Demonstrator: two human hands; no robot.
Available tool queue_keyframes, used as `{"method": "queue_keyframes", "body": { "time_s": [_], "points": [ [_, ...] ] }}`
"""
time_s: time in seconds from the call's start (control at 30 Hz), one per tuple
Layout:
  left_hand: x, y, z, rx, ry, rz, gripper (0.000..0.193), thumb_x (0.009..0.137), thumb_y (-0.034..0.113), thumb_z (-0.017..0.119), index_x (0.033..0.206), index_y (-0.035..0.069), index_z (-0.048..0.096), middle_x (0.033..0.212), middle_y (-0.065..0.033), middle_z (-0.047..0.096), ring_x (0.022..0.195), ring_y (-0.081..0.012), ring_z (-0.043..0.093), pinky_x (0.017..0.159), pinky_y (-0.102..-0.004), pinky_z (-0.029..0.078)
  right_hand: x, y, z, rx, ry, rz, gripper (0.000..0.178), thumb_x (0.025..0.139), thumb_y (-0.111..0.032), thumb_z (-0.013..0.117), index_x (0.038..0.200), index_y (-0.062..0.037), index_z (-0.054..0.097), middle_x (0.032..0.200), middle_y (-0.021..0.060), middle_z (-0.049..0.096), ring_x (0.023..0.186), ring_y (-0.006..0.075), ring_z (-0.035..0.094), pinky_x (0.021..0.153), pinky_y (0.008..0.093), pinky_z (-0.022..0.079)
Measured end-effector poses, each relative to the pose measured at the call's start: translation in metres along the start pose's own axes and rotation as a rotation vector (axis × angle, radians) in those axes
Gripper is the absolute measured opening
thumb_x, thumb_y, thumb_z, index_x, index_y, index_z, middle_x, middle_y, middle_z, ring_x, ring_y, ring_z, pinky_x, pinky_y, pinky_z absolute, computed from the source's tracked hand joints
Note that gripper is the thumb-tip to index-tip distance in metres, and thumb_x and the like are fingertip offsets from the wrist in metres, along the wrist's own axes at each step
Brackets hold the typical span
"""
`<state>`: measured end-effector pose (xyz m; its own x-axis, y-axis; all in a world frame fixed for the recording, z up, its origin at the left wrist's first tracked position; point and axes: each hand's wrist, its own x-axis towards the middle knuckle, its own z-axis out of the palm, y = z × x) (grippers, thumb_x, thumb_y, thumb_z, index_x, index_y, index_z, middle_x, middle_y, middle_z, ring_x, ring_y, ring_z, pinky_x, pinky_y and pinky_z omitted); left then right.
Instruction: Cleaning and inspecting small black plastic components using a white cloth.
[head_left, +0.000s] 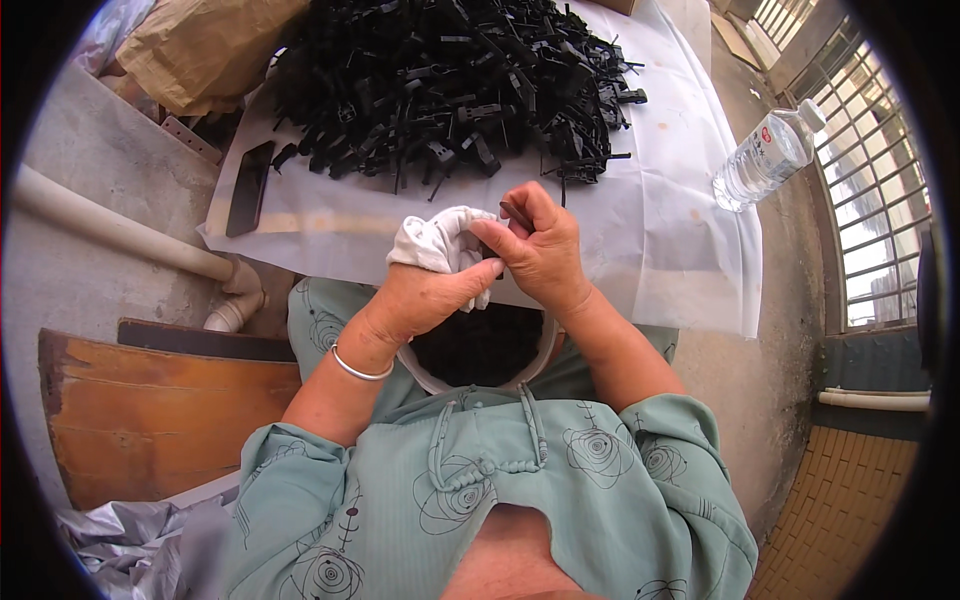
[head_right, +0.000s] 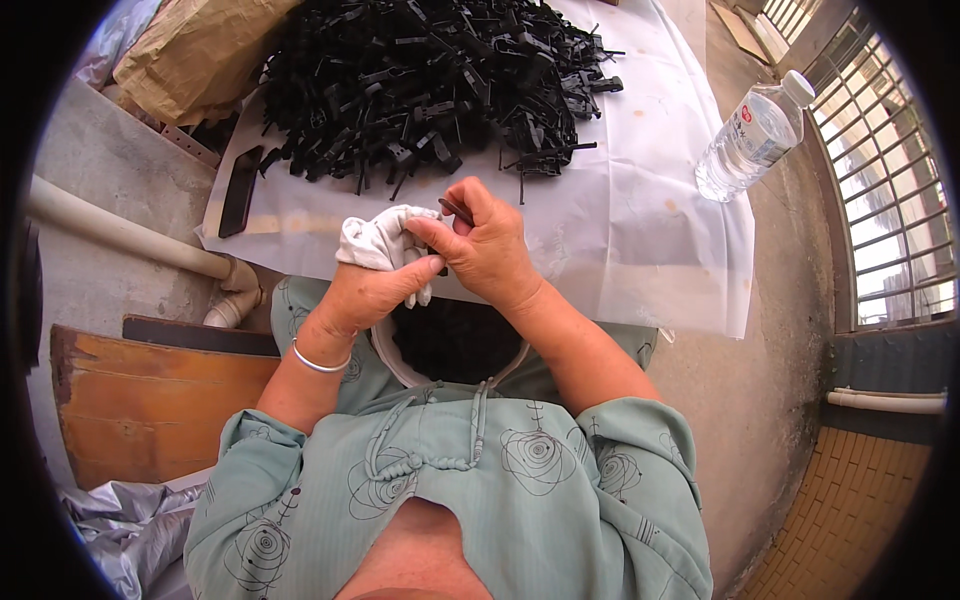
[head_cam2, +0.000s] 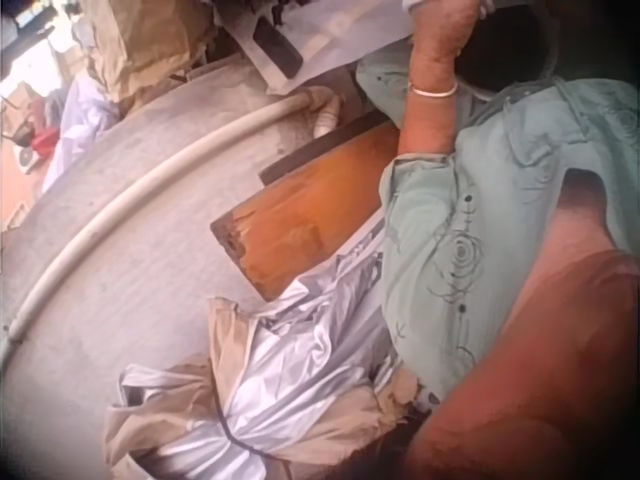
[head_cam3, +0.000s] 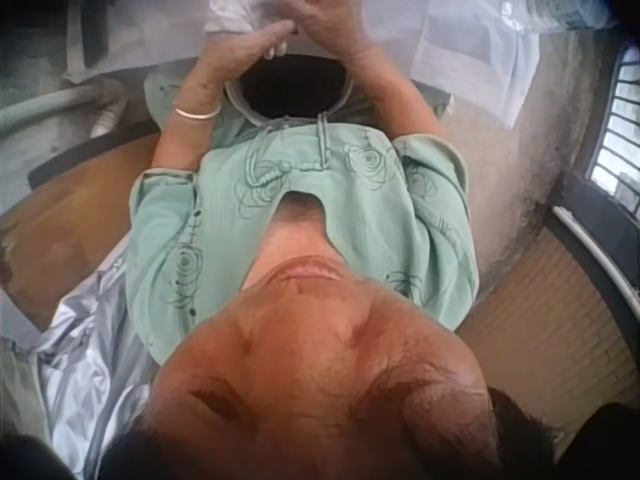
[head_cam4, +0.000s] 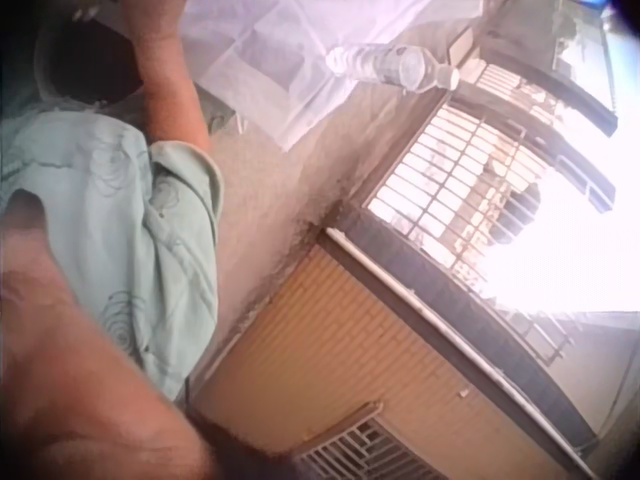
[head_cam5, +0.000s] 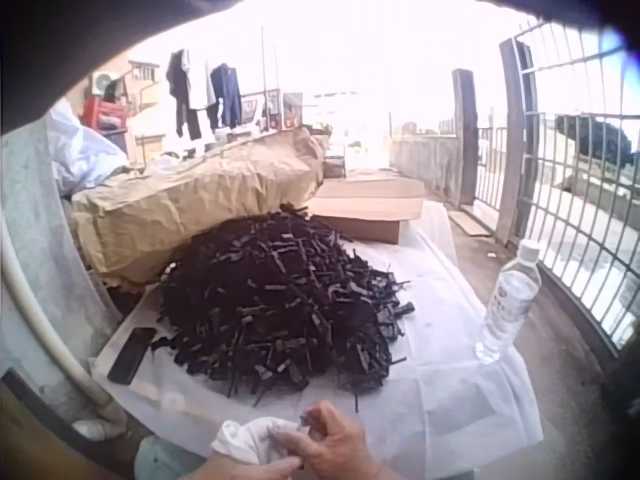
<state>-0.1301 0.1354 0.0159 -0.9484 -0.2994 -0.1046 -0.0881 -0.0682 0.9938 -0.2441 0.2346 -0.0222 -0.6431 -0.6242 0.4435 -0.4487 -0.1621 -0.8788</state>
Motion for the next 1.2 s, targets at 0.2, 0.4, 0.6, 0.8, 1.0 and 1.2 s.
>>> {"method": "queue_keyframes", "body": {
  "time_s": [0.2, 0.4, 0.6, 0.8, 1.0, 1.2],
  "points": [
    [-0.001, -0.008, -0.002, 0.198, 0.189, 0.055, 0.029, 0.078, 0.001, 0.059, 0.105, -0.003, 0.052, 0.076, -0.0015, 0.055, 0.063, -0.0039, 0.050, 0.053, -0.0193, 0.043, 0.001, -0.006, -0.018, 0.071, -0.145, 0.054, 0.021, 0.087, -0.020, 0.060, 0.082, -0.0010, 0.053, 0.064, -0.0006, 0.048, 0.061, 0.0076, 0.041, 0.055, 0.0218, 0.037],
    [-0.003, -0.018, 0.000, 0.067, 0.274, 0.098, 0.029, 0.077, 0.001, 0.058, 0.106, -0.004, 0.053, 0.078, -0.0027, 0.057, 0.065, -0.0046, 0.051, 0.056, -0.0202, 0.044, -0.005, -0.008, -0.011, -0.004, -0.377, 0.074, 0.021, 0.092, -0.017, 0.050, 0.081, 0.0004, 0.055, 0.064, 0.0018, 0.051, 0.060, 0.0101, 0.042, 0.054, 0.0245, 0.038],
    [-0.003, -0.028, 0.004, 0.434, 0.355, 0.370, 0.033, 0.075, 0.005, 0.060, 0.106, -0.005, 0.055, 0.081, -0.0074, 0.061, 0.069, -0.0110, 0.055, 0.065, -0.0245, 0.048, -0.010, -0.006, -0.002, 0.089, -0.324, 0.193, 0.023, 0.093, -0.016, 0.050, 0.076, 0.0000, 0.052, 0.060, 0.0003, 0.044, 0.057, 0.0091, 0.038, 0.052, 0.0251, 0.036],
    [-0.009, -0.008, 0.008, 0.397, 0.283, 0.273, 0.033, 0.075, 0.006, 0.060, 0.106, -0.004, 0.056, 0.085, -0.0104, 0.061, 0.070, -0.0125, 0.056, 0.067, -0.0244, 0.048, -0.015, -0.015, -0.006, 0.222, -0.274, 0.105, 0.025, 0.093, -0.015, 0.049, 0.072, -0.0007, 0.050, 0.061, -0.0008, 0.042, 0.058, 0.0082, 0.037, 0.052, 0.0249, 0.035],
    [-0.006, -0.024, 0.007, 0.622, 0.363, 0.544, 0.037, 0.075, 0.008, 0.060, 0.110, -0.004, 0.054, 0.090, -0.0164, 0.062, 0.077, -0.0273, 0.062, 0.070, -0.0338, 0.050, -0.016, -0.011, 0.001, 0.139, -0.227, 0.140, 0.026, 0.093, -0.014, 0.048, 0.071, -0.0006, 0.049, 0.061, 0.0004, 0.045, 0.058, 0.0088, 0.037, 0.052, 0.0258, 0.036],
    [-0.006, -0.036, 0.010, 0.686, 0.395, 0.446, 0.035, 0.075, 0.006, 0.058, 0.108, -0.005, 0.054, 0.092, -0.0198, 0.061, 0.081, -0.0353, 0.060, 0.072, -0.0371, 0.050, -0.015, -0.005, 0.010, 0.012, -0.222, 0.201, 0.025, 0.092, -0.013, 0.048, 0.071, 0.0000, 0.049, 0.059, 0.0030, 0.046, 0.057, 0.0097, 0.036, 0.051, 0.0273, 0.037]
  ]
}}
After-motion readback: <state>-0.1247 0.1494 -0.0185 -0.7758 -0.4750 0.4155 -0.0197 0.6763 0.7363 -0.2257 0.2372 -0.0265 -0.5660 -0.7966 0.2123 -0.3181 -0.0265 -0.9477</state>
